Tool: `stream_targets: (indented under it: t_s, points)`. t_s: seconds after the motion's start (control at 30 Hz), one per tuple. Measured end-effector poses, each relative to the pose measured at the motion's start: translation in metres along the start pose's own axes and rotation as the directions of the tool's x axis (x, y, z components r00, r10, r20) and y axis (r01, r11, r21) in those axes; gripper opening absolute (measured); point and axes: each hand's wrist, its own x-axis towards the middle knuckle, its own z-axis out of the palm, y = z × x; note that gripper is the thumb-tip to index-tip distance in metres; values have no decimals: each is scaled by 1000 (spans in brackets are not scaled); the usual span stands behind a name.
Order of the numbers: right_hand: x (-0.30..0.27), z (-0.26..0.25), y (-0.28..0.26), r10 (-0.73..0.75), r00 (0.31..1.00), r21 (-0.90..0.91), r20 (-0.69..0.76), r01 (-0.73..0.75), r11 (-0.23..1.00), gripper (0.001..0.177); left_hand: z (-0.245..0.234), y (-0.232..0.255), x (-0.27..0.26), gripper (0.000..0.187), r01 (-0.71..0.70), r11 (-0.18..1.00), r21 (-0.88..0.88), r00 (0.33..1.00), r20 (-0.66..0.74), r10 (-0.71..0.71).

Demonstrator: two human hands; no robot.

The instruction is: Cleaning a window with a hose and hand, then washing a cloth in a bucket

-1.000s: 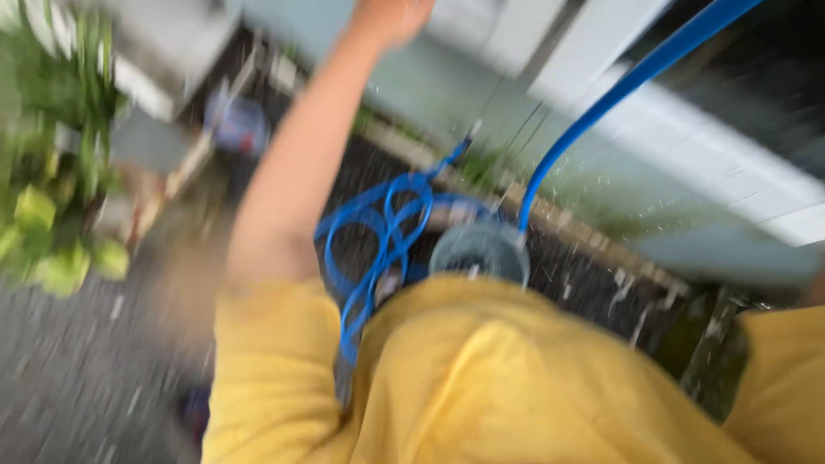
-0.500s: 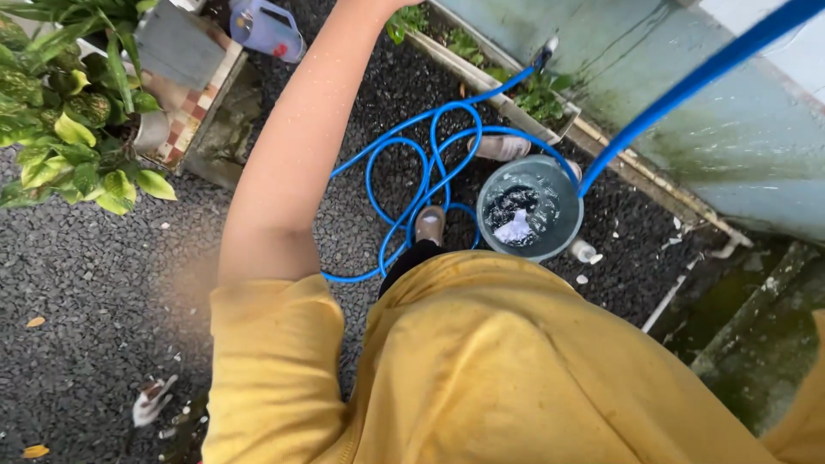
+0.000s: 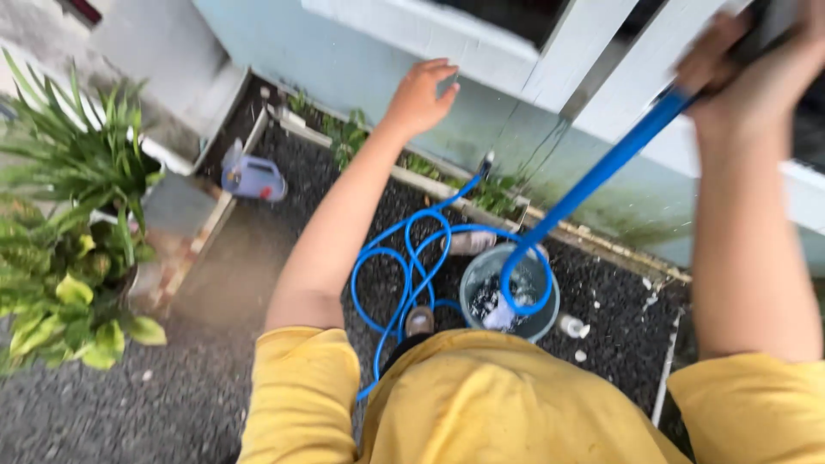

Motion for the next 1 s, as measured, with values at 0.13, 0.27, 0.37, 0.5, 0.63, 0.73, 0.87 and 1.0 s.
stream_targets:
  t_s: [0.13, 0.27, 0.37, 0.5, 0.63, 0.73, 0.87, 1.0]
  points:
    - [8, -44, 19, -134, 983, 160, 129, 113, 981, 17, 38, -15, 51, 45, -147, 987, -63, 977, -163, 135]
    - [-8, -53, 45, -103, 992, 81, 70, 98, 992, 25, 60, -2, 78, 50, -104, 994, -46, 980, -178, 94]
    - [-9, -49, 51, -70, 997, 144, 33, 64, 987, 13, 51, 15, 78, 67, 83, 984, -159, 993, -71, -95]
    - [-6, -27, 61, -36, 998, 43, 60, 33, 999, 10, 35, 20, 67, 69, 80, 979, -187, 993, -65, -94]
    - [12, 2, 47, -82, 985, 46, 149, 76, 996, 23, 10, 20, 58, 65, 108, 979, -175, 992, -51, -119]
    - [258, -133, 80, -259, 839, 55, 479, 266, 962, 29, -13, 24, 46, 67, 83, 980, -179, 994, -56, -94]
    - [268, -95, 99, -269, 747, 40, 608, 310, 950, 18, -12, -4, 43, 51, 56, 996, -76, 973, -221, -72]
    - [247, -79, 98, -314, 561, 14, 766, 474, 880, 22, -23, -11, 29, 51, 41, 995, -96, 979, -197, -60]
